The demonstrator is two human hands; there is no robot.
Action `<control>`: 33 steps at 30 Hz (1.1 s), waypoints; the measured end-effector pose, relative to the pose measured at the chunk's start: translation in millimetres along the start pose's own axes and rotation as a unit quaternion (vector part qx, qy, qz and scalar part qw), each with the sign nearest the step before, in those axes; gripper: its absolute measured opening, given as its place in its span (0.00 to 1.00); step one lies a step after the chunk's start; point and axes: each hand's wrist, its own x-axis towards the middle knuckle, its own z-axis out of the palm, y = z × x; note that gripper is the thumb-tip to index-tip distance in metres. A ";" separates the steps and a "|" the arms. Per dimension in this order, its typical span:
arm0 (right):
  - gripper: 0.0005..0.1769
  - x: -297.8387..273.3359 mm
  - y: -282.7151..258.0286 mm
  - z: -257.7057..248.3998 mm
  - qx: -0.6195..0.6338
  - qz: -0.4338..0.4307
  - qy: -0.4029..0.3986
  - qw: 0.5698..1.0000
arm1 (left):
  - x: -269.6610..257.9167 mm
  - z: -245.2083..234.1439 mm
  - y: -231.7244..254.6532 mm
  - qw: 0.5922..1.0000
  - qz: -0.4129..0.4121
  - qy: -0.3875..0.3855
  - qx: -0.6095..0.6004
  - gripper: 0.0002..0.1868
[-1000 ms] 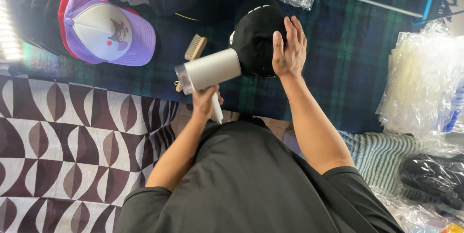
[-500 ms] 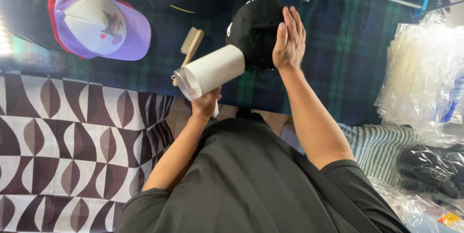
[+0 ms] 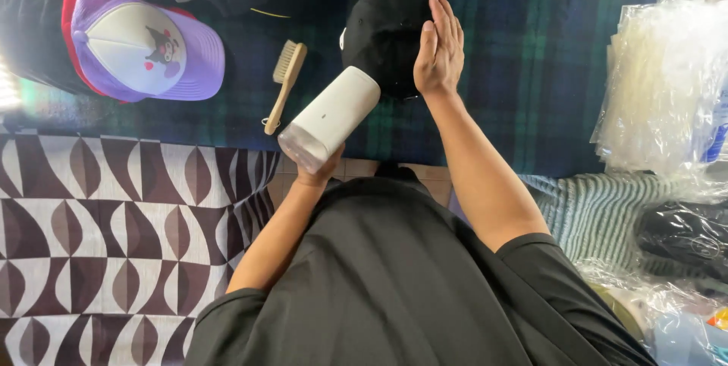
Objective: Using a handheld steamer and a brush to clean and shape a baseball cap.
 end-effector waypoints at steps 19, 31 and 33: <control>0.27 -4.2 25.4 1.8 0.003 -0.040 0.047 0.998 | 91.9 -44.0 108.7 0.969 -0.003 -0.176 0.174 0.12; 0.30 -2.7 -0.4 -3.8 0.054 -0.003 0.017 0.998 | 41.3 -60.9 65.7 0.973 -0.120 -0.189 0.051 0.37; 0.32 -3.2 -2.8 -7.7 0.039 0.011 -0.003 0.999 | 42.6 -60.6 55.2 0.981 -0.088 -0.162 0.057 0.38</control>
